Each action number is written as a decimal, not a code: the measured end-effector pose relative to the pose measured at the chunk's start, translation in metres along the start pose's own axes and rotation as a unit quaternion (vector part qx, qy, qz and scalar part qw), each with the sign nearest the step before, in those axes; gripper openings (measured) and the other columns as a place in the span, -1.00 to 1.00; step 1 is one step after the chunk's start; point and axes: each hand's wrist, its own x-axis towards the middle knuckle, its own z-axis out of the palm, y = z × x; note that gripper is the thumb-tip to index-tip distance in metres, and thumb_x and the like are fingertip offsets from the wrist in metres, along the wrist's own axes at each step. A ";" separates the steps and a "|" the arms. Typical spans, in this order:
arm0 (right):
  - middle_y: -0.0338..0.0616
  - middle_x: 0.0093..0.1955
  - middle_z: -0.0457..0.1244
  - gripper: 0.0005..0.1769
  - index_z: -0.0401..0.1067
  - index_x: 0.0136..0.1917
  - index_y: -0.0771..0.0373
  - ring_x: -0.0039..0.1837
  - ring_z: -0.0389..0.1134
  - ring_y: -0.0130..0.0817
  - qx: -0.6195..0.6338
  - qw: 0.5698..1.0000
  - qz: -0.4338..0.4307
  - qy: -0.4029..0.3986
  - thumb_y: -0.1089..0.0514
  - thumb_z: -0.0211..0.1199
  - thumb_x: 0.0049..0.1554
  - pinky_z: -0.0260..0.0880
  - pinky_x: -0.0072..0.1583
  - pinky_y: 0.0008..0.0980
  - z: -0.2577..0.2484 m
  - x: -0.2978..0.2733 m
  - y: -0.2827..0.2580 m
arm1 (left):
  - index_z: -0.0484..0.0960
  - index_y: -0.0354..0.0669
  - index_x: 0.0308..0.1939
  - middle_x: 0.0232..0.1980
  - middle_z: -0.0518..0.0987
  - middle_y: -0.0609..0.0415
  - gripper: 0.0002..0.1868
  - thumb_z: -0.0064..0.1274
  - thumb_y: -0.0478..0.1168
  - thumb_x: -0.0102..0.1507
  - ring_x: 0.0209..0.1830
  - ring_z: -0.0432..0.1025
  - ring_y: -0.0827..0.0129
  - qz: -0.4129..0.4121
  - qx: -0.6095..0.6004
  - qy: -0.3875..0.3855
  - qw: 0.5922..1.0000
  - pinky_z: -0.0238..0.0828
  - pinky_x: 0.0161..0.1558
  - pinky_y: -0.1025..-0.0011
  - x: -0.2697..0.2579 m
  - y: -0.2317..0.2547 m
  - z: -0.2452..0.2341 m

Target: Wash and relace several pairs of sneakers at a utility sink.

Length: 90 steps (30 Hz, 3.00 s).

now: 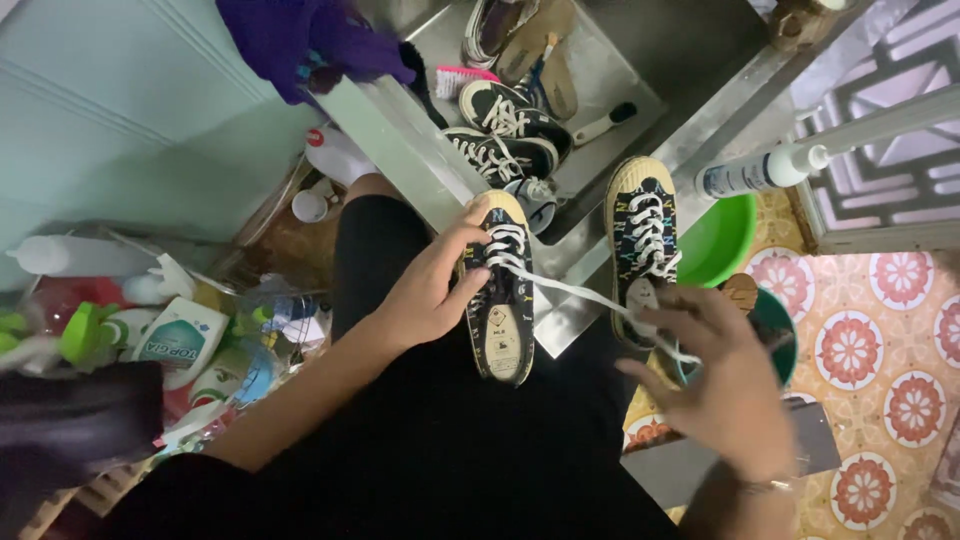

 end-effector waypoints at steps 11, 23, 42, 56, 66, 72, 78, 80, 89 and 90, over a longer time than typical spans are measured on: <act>-0.03 -0.28 0.34 -0.62 0.35 -0.03 0.26 -0.32 0.38 -0.16 0.163 0.982 0.091 0.005 0.04 0.46 0.07 0.36 -0.25 -0.28 0.148 0.001 -0.016 | 0.45 -0.33 -0.02 0.56 0.06 -0.51 -0.70 0.17 -0.36 0.22 0.46 0.17 -0.33 -0.071 0.118 0.048 0.989 0.25 0.35 0.09 0.014 0.022 0.010; -0.11 -0.35 0.26 -0.65 0.28 0.12 0.27 -0.36 0.29 -0.39 0.297 0.942 0.154 0.010 0.22 0.32 0.11 0.35 -0.27 -0.41 0.187 -0.020 0.016 | 0.42 -0.38 -0.14 -0.08 0.43 -0.22 -0.81 -0.01 -0.43 0.17 -0.05 0.38 -0.16 -0.007 0.215 0.016 0.976 0.32 0.02 0.03 0.030 0.036 0.010; -0.15 -0.23 0.35 -0.54 0.23 0.30 0.28 -0.26 0.37 -0.41 0.314 0.943 0.106 0.039 0.32 0.22 0.15 0.40 -0.14 -0.45 0.191 -0.022 0.015 | 0.54 -0.08 -0.10 -0.29 0.53 0.15 -0.66 0.11 -0.47 0.09 -0.17 0.41 0.26 0.059 0.235 0.061 0.968 0.29 -0.13 0.24 0.043 0.020 -0.026; -0.14 -0.20 0.32 -0.52 0.12 0.31 0.29 -0.22 0.34 -0.50 0.347 0.929 0.103 0.081 0.32 0.23 0.19 0.36 -0.15 -0.51 0.202 -0.026 0.015 | 0.63 -0.16 0.06 -0.29 0.52 0.07 -0.79 0.09 -0.20 0.39 -0.42 0.36 0.44 -0.278 -0.090 0.176 0.940 0.26 -0.41 0.47 0.034 0.001 -0.036; -0.21 -0.30 0.24 -0.44 0.11 0.34 0.27 -0.34 0.22 -0.52 0.317 0.939 0.121 0.065 0.34 0.25 0.13 0.27 -0.26 -0.49 0.197 -0.022 0.012 | 0.71 -0.16 -0.03 -0.09 0.44 0.03 -0.73 0.20 -0.38 0.19 -0.07 0.43 0.11 0.057 0.564 0.116 0.816 0.40 -0.06 0.10 -0.016 -0.025 -0.149; -0.16 -0.34 0.27 -0.39 0.08 0.39 0.26 -0.38 0.25 -0.47 0.290 0.948 0.128 0.022 0.35 0.23 0.13 0.25 -0.28 -0.46 0.176 -0.011 0.001 | 0.70 -0.07 -0.06 0.00 0.50 0.04 -0.69 0.17 -0.43 0.15 0.03 0.44 0.06 -0.020 0.542 0.172 0.822 0.45 -0.08 0.14 -0.026 -0.046 -0.141; -0.10 -0.18 0.42 -0.33 0.07 0.42 0.25 -0.30 0.42 -0.41 0.280 0.950 0.135 0.024 0.30 0.22 0.09 0.40 -0.22 -0.45 0.174 -0.010 0.005 | 0.65 -0.07 -0.28 0.00 0.54 0.00 -0.83 0.28 -0.39 0.14 0.10 0.46 0.06 -0.214 0.507 0.221 0.805 0.47 0.09 0.08 -0.064 -0.092 -0.181; -0.08 -0.10 0.42 -0.29 0.04 0.45 0.27 -0.23 0.45 -0.38 0.294 0.950 0.103 0.022 0.25 0.24 0.11 0.43 -0.16 -0.42 0.162 -0.002 0.001 | 0.67 -0.08 -0.16 0.02 0.54 -0.05 -0.68 0.35 -0.34 0.03 0.12 0.44 0.00 -0.243 0.459 0.120 0.846 0.43 0.10 0.04 -0.047 -0.067 -0.174; -0.01 -0.14 0.32 -0.63 0.47 0.23 0.33 -0.16 0.37 -0.13 0.179 0.972 0.104 0.113 0.16 0.33 0.18 0.39 -0.08 -0.24 0.139 0.059 -0.021 | 0.16 -0.14 0.52 0.57 0.18 -0.19 -0.01 0.36 -0.13 0.10 0.58 0.11 -0.04 -0.161 0.109 -0.026 0.981 0.04 0.50 0.10 0.014 0.024 -0.035; 0.01 -0.11 0.33 -0.69 0.54 0.12 0.34 -0.12 0.39 -0.08 0.167 0.977 0.052 0.122 0.16 0.37 0.14 0.41 -0.06 -0.22 0.136 0.068 -0.024 | 0.13 -0.19 0.55 0.56 0.18 -0.25 0.01 0.35 -0.15 0.11 0.59 0.12 -0.11 -0.118 0.071 -0.003 0.990 0.05 0.54 0.09 0.016 0.021 -0.020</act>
